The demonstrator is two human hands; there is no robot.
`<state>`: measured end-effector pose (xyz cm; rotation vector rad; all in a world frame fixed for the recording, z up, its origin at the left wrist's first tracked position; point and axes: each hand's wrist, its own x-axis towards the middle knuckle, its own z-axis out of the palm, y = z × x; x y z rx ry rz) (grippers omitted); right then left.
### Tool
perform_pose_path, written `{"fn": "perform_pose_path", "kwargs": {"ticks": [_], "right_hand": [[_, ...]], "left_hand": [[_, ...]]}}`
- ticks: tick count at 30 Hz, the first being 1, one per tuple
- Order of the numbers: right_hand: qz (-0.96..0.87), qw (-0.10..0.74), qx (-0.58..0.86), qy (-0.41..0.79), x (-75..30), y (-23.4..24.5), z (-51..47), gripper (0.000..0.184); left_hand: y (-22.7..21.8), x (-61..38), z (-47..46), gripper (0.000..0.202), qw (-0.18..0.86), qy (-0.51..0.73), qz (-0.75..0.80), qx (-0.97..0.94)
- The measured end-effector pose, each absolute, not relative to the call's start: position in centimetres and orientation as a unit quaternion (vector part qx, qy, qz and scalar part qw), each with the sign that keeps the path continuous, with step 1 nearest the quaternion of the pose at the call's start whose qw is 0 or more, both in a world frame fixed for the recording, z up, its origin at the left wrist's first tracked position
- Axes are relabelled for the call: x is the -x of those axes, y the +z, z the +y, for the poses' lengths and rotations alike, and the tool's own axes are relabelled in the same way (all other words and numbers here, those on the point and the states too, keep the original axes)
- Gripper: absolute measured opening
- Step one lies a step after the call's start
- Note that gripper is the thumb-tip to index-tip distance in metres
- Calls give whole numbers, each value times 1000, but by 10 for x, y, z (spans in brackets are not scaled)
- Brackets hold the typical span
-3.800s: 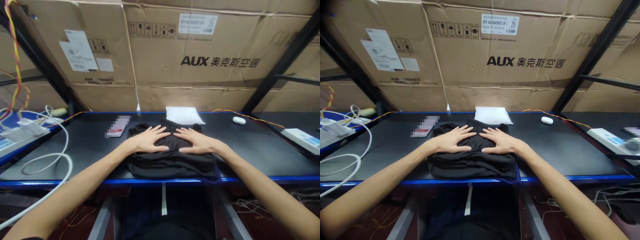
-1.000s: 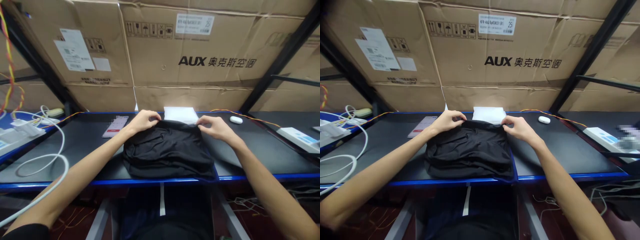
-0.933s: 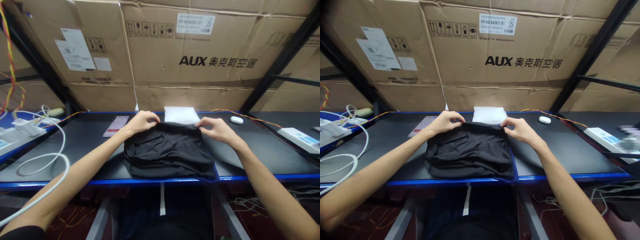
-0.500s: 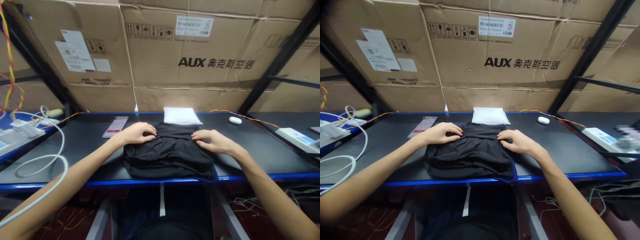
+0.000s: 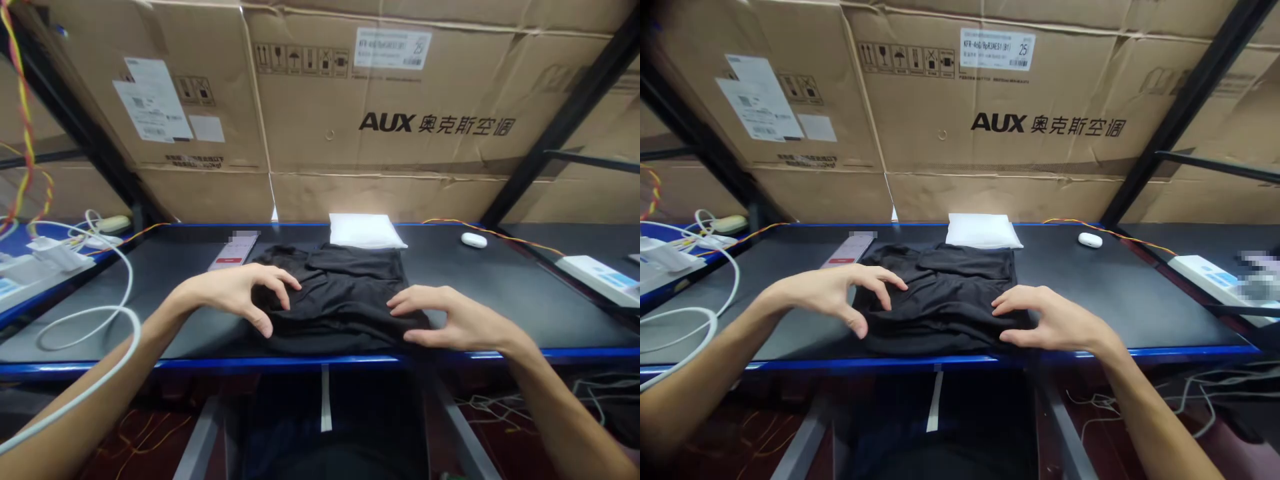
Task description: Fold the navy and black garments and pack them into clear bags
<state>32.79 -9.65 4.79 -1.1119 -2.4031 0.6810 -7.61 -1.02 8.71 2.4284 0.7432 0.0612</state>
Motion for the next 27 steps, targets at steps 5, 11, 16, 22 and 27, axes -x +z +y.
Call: {"fn": "perform_pose_path", "kwargs": {"ticks": [5,11,16,22,27], "right_hand": [[-833,237,444,231,-329,46,-93,18],[-770,312,529,172,-338,39,-68,24],[-764,301,546,168,-334,27,-50,24],[-783,260,550,131,-335,21,-46,24],[-786,303,535,62,-326,31,-49,19]], "left_hand": [[84,71,-10,20,272,75,299,-912],[78,59,11,34,169,196,419,-870],[53,58,26,31,77,178,461,-866],[46,68,28,35,34,166,481,-860],[54,76,19,45,-26,167,528,-832]]}}
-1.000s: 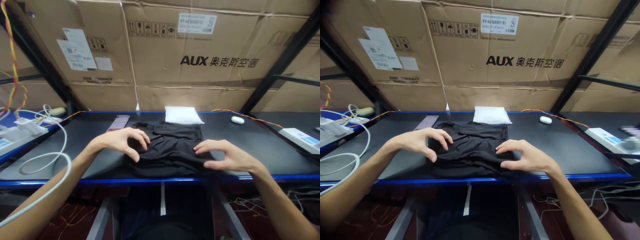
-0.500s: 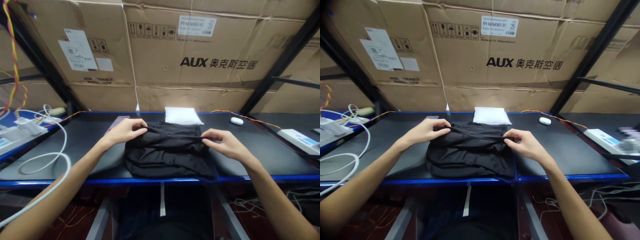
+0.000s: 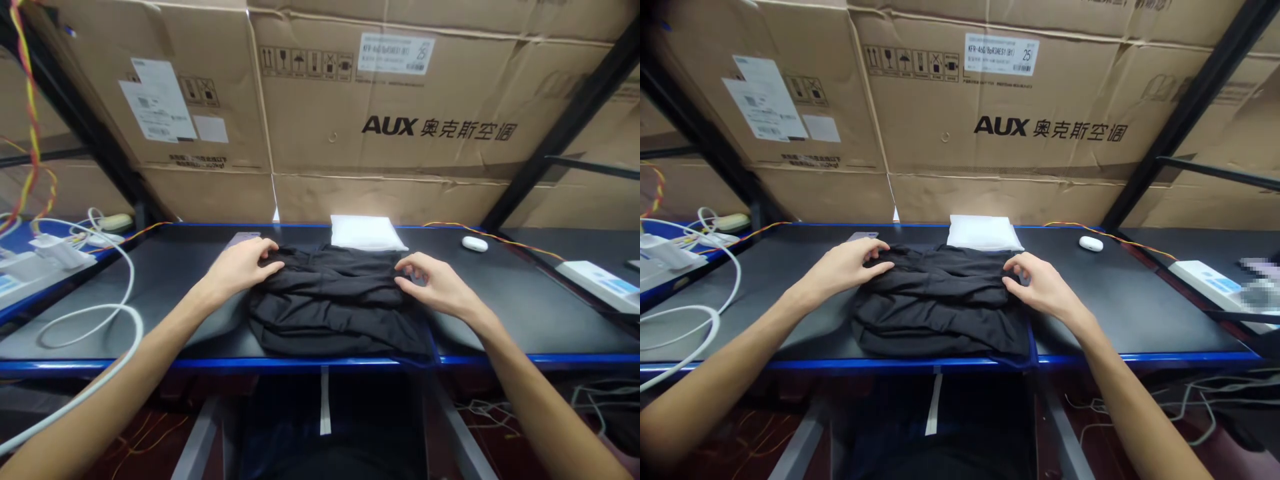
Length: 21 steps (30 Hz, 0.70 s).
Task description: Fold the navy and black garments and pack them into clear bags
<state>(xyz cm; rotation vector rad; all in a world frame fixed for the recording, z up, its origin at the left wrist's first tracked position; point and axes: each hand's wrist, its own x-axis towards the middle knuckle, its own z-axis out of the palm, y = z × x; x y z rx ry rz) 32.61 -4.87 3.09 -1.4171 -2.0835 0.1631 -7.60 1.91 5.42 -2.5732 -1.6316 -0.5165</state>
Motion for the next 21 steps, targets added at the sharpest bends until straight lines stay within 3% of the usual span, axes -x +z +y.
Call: {"fn": "perform_pose_path", "kwargs": {"ticks": [5,10,14,21], "right_hand": [[-828,325,454,61,-283,44,-55,21],[-901,204,372,94,-239,41,-49,51],[-916,123,357,132,-225,29,-43,61],[-910,114,366,157,-242,31,-46,64]], "left_hand": [[62,86,9,64,2,-116,-634,765],[63,95,9,60,-50,-56,-625,777],[62,96,13,48,-55,-108,-592,796],[78,64,9,26,-84,-286,-536,790]]}}
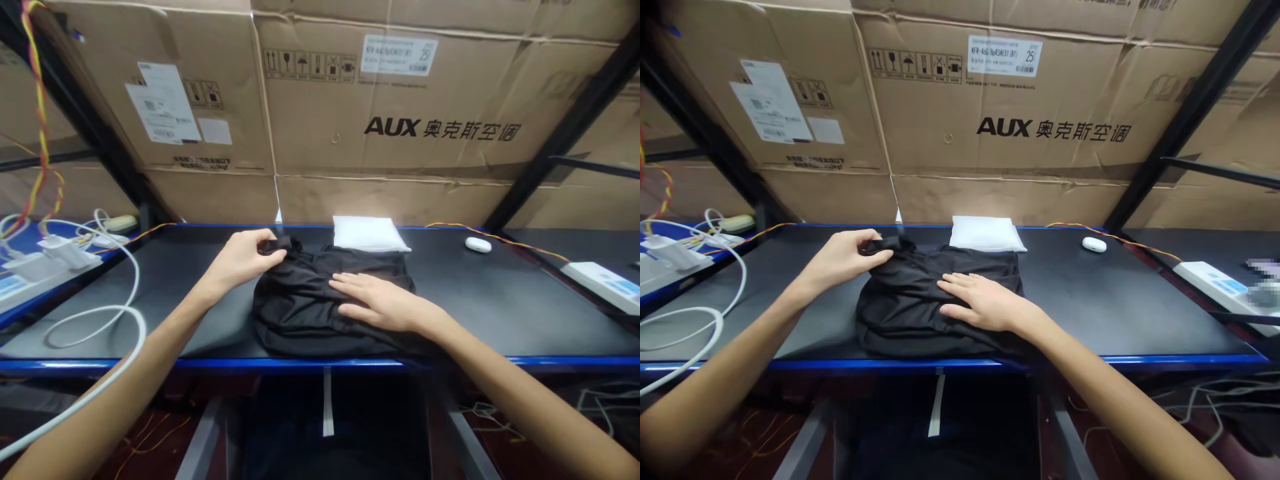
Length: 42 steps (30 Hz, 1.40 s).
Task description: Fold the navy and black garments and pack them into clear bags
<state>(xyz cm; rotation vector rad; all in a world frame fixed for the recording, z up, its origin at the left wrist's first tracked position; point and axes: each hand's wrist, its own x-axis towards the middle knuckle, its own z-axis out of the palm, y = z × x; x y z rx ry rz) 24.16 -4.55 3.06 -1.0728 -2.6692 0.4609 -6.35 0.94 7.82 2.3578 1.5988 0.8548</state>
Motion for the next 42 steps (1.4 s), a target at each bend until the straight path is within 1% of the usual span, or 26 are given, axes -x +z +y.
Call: {"fn": "perform_pose_path", "kwargs": {"ticks": [4,7,11,14,16,18,21,24,25,27,29,30,32,37,42], "right_hand": [[-898,113,398,149,-263,34,-48,63],[-887,124,423,138,-282,31,-51,60],[-873,146,447,128,-308,22,-53,56],[-865,166,457,127,-322,15,-54,54],[-861,175,460,131,-327,12,-55,53],[-859,177,462,135,-330,10,-55,53],[-852,173,475,138,-332,11,-55,56],[-838,176,501,127,-335,11,-53,62],[-835,178,507,120,-336,11,-53,63],[-833,176,513,111,-338,10,-53,65],[-833,166,517,112,-338,9,-53,67],[-832,159,519,114,-338,8,-54,67],[-831,148,523,117,-337,9,-55,68],[-833,134,524,117,-335,9,-55,67],[-829,155,522,126,-336,8,-56,65]], "left_hand": [[79,23,1,23,92,329,499,-797],[65,-7,-4,18,96,333,452,-822],[38,-35,-14,19,42,247,423,-871],[28,-43,-23,22,7,167,363,-917],[29,-43,-28,28,12,149,339,-929],[36,-38,-29,32,49,162,333,-928],[49,-26,-24,34,95,216,354,-905],[58,-11,-12,37,49,251,439,-862],[60,-6,-8,42,30,234,477,-846],[61,1,-2,56,24,157,542,-825],[60,5,1,65,57,75,567,-818],[60,6,1,66,74,52,568,-818],[59,6,0,63,88,38,565,-819],[60,3,-4,60,51,21,567,-822],[65,-4,-6,34,51,53,552,-831]]}}
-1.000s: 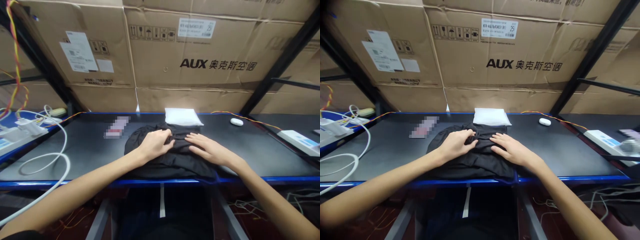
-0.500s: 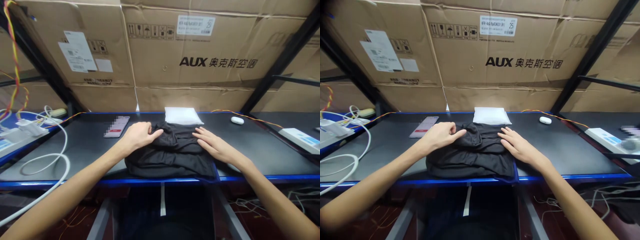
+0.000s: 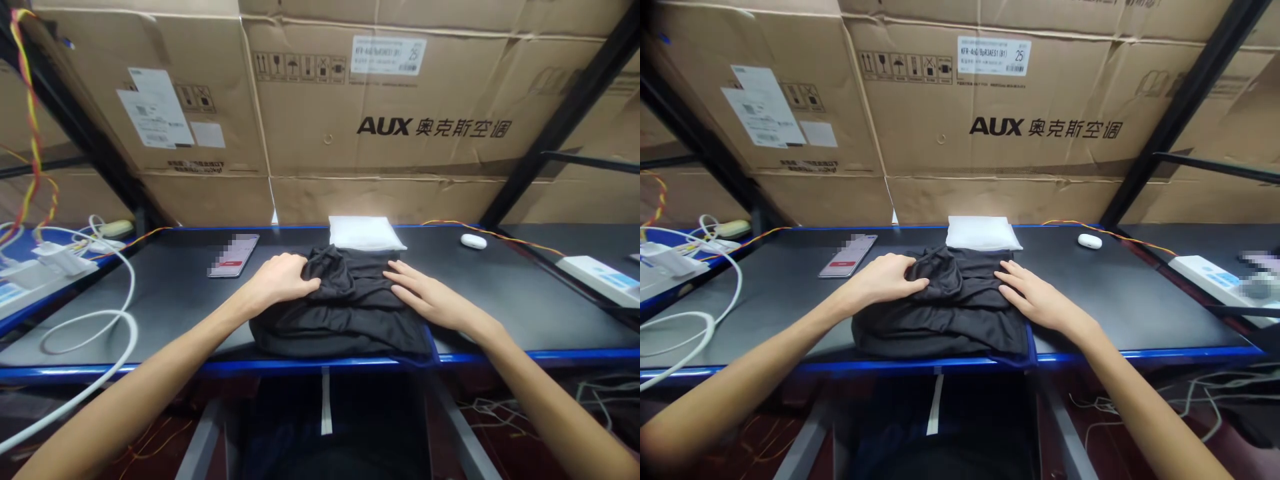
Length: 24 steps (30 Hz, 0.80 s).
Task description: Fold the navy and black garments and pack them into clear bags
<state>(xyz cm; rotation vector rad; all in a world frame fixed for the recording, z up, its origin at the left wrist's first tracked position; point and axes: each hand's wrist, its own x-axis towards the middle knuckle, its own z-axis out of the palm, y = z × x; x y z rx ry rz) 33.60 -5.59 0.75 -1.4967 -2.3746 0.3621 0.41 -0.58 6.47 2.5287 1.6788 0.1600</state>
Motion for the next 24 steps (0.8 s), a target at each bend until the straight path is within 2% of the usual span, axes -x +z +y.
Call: {"fn": "perform_pose_path", "kwargs": {"ticks": [6,8,10,12,18,24], "right_hand": [[-807,215,525,164,-354,11,-59,60],[-789,239,539,169,-364,13,-61,58],[-770,254,559,171,-375,12,-65,58],[-756,260,577,167,-385,8,-69,58],[-756,233,594,143,-399,-11,-82,56],[-766,244,576,145,-387,-5,-76,58]], "left_hand": [[79,-43,-5,17,50,189,545,-815],[82,-64,-9,21,63,227,528,-816],[78,-84,-16,35,67,252,504,-823],[67,-100,-25,47,68,241,469,-847],[23,-113,-40,57,24,140,283,-948],[28,-85,-26,69,99,91,258,-957]]}}
